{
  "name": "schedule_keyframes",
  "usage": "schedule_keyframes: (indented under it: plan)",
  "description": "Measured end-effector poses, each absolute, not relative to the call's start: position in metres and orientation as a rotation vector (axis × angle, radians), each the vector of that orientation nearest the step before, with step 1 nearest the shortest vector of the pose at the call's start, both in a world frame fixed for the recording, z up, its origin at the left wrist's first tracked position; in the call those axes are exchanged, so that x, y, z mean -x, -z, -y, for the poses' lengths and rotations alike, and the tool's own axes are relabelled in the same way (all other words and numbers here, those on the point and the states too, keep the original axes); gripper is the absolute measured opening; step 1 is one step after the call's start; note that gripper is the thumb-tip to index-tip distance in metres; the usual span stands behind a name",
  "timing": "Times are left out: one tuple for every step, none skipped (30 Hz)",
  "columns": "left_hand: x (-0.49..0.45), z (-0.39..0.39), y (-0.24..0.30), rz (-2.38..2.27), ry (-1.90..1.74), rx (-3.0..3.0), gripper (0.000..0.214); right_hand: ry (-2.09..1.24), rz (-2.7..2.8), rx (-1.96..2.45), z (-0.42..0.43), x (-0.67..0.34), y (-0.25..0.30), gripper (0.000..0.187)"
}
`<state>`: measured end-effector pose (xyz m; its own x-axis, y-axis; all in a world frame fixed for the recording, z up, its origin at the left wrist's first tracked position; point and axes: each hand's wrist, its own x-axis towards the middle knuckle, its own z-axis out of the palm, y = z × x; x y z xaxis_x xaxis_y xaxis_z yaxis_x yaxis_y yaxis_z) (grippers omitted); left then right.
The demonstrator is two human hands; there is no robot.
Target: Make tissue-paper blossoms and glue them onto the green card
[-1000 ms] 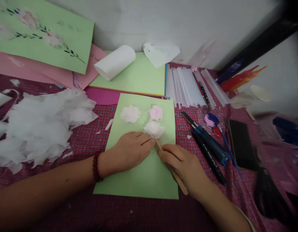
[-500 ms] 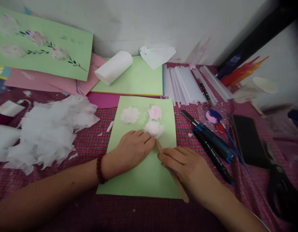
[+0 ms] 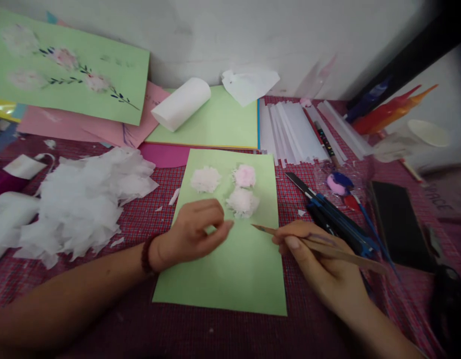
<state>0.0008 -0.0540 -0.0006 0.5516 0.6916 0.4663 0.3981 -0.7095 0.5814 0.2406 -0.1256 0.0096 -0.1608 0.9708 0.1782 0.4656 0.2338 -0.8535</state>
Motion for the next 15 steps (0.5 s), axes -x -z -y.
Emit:
schedule_keyframes:
  plan:
    - [0.000, 0.049, -0.001, -0.979, -1.006, -2.190, 0.029, -0.861, 1.741, 1.323, 0.125, -0.239, -0.006, 0.016]
    - [0.000, 0.043, -0.002, -1.069, -1.016, -2.008, 0.033, -0.869, 1.751, 1.296, 0.125, -0.237, -0.004, 0.017]
    - [0.000, 0.038, -0.003, -1.137, -1.017, -1.840, 0.036, -0.866, 1.781, 1.257, 0.125, -0.235, -0.002, 0.019]
    - [0.000, 0.032, -0.002, -1.176, -1.022, -1.693, 0.038, -0.857, 1.827, 1.214, 0.126, -0.232, 0.000, 0.022]
    - [0.000, 0.027, 0.000, -1.185, -1.028, -1.575, 0.040, -0.843, 1.883, 1.178, 0.126, -0.229, 0.001, 0.024]
    - [0.000, 0.024, 0.002, -1.171, -1.038, -1.492, 0.041, -0.824, 1.942, 1.150, 0.127, -0.227, 0.002, 0.027]
    - [0.000, 0.021, 0.003, -1.150, -1.057, -1.437, 0.042, -0.802, 1.997, 1.135, 0.128, -0.225, 0.003, 0.030]
    - [0.000, 0.020, 0.005, -1.131, -1.069, -1.404, 0.042, -0.774, 2.040, 1.134, 0.128, -0.223, 0.005, 0.033]
    - [0.000, 0.020, 0.006, -1.116, -1.068, -1.391, 0.042, -0.743, 2.074, 1.144, 0.129, -0.222, 0.006, 0.034]
    - [0.000, 0.020, 0.006, -1.107, -1.056, -1.392, 0.041, -0.705, 2.102, 1.155, 0.129, -0.221, 0.007, 0.035]
    - [0.000, 0.021, 0.006, -1.099, -1.042, -1.400, 0.041, -0.664, 2.125, 1.169, 0.130, -0.221, 0.009, 0.035]
    - [0.000, 0.022, 0.006, -1.093, -1.028, -1.410, 0.040, -0.626, 2.143, 1.184, 0.130, -0.220, 0.010, 0.035]
    - [0.000, 0.023, 0.005, -1.087, -1.015, -1.420, 0.039, -0.592, 2.152, 1.206, 0.130, -0.220, 0.010, 0.034]
    - [0.000, 0.023, 0.005, -1.084, -1.008, -1.429, 0.039, -0.568, 2.148, 1.233, 0.131, -0.220, 0.011, 0.033]
    - [0.000, 0.024, 0.004, -1.083, -1.008, -1.437, 0.038, -0.549, 2.128, 1.265, 0.131, -0.220, 0.011, 0.031]
